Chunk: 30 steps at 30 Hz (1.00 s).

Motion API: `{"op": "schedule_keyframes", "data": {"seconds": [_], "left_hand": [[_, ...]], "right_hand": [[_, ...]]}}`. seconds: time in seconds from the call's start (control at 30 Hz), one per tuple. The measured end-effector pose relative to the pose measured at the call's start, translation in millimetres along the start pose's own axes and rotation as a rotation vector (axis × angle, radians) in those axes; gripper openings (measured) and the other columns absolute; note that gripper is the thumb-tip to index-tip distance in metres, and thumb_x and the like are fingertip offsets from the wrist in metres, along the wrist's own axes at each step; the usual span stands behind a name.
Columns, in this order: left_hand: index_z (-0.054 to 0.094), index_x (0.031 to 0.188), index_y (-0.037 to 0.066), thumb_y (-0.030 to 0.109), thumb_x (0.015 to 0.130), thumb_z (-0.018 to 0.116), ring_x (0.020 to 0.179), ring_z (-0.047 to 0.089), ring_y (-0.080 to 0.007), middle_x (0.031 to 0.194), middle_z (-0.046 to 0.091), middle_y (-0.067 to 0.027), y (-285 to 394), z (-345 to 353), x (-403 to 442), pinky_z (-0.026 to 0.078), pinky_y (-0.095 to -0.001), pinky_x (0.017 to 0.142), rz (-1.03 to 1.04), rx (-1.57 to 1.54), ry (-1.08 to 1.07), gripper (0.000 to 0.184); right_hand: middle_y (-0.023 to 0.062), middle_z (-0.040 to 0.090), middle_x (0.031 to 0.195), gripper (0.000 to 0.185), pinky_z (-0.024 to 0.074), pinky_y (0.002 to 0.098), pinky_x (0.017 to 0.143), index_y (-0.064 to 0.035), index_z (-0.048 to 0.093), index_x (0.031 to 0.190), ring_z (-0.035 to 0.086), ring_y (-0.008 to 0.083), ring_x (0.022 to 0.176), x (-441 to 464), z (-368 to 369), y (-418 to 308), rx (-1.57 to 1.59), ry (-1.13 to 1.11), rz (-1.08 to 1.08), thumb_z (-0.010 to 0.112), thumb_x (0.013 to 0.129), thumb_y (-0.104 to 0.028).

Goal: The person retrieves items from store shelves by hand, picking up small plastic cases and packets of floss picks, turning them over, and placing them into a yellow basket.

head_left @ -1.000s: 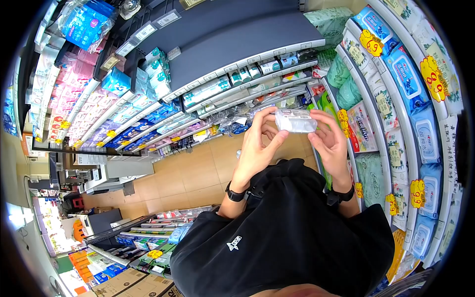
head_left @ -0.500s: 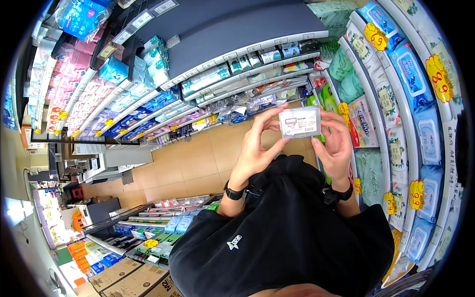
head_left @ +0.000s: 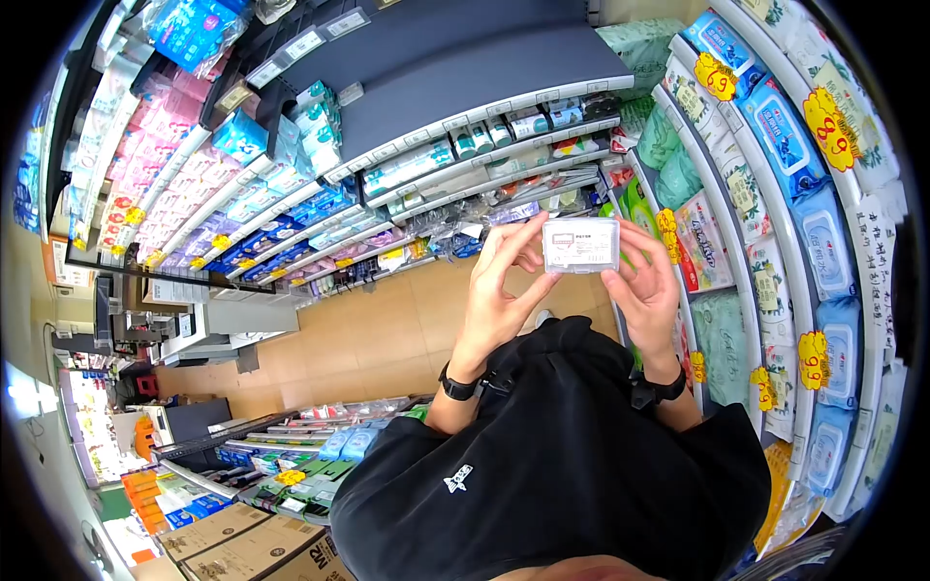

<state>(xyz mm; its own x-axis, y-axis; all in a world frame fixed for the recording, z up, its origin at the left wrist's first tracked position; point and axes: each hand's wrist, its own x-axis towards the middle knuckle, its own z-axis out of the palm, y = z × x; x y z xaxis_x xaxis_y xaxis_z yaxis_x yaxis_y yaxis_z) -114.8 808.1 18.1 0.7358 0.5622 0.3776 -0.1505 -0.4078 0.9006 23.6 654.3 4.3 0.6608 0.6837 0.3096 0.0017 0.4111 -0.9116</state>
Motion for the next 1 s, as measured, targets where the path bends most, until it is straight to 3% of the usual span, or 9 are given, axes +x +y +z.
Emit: {"op": "schedule_keyframes", "data": {"seconds": [0.1,0.17,0.27,0.47,0.7,1.0], "left_hand": [[0.051,0.146,0.003,-0.007,0.078,0.08,0.098,0.06,-0.0118,0.124,0.056,-0.008,10.0,-3.4,-14.9,0.052,-0.0255,0.083,0.009,0.001,-0.035,0.074],[0.045,0.15,0.003,-0.003,0.082,0.078,0.1,0.062,-0.013,0.126,0.061,-0.0087,17.8,-1.9,-28.3,0.053,-0.0273,0.084,-0.12,-0.268,0.03,0.076],[0.041,0.151,0.0,-0.002,0.085,0.076,0.102,0.064,-0.0129,0.127,0.063,-0.01,20.5,-2.5,-47.6,0.054,-0.0271,0.087,-0.233,-0.393,0.051,0.074],[0.049,0.14,-0.004,-0.005,0.087,0.074,0.099,0.067,-0.014,0.116,0.066,-0.0141,44.7,3.3,-88.0,0.055,-0.026,0.088,-0.325,-0.434,0.123,0.059],[0.053,0.133,-0.004,-0.004,0.086,0.076,0.098,0.067,-0.0136,0.111,0.068,-0.0118,75.4,9.0,-150.0,0.055,-0.0251,0.087,-0.343,-0.408,0.158,0.053],[0.055,0.126,-0.004,-0.003,0.085,0.078,0.095,0.065,-0.0113,0.107,0.066,-0.0087,101.5,34.8,-224.0,0.054,-0.0234,0.085,-0.42,-0.496,-0.01,0.048]], "right_hand": [[0.0188,0.049,0.141,0.056,0.0474,0.0399,0.109,0.0053,0.045,0.136,0.051,0.0273,0.134,-15.9,4.6,-4.7,0.027,0.026,0.047,0.068,0.085,0.012],[0.0181,0.05,0.139,0.056,0.0494,0.0387,0.106,0.0051,0.045,0.135,0.052,0.0263,0.132,-25.6,7.9,-11.2,0.02,0.029,0.066,0.068,0.085,0.012],[0.0172,0.051,0.137,0.055,0.0524,0.0367,0.101,0.0048,0.045,0.134,0.055,0.0251,0.128,-43.9,12.9,-22.4,0.0,0.04,0.101,0.067,0.085,0.013],[0.017,0.05,0.137,0.056,0.0536,0.0361,0.099,0.0035,0.045,0.135,0.056,0.0255,0.125,-93.6,15.6,-30.1,0.007,0.071,0.086,0.067,0.085,0.014],[0.0166,0.049,0.137,0.058,0.0538,0.0369,0.1,0.0035,0.043,0.136,0.055,0.0252,0.125,-157.8,19.2,-48.2,0.006,0.032,0.101,0.065,0.085,0.017],[0.0174,0.053,0.133,0.056,0.053,0.036,0.1,0.0051,0.043,0.136,0.059,0.0242,0.121,-260.7,6.5,-86.8,-0.04,0.137,0.134,0.064,0.086,0.016]]}}
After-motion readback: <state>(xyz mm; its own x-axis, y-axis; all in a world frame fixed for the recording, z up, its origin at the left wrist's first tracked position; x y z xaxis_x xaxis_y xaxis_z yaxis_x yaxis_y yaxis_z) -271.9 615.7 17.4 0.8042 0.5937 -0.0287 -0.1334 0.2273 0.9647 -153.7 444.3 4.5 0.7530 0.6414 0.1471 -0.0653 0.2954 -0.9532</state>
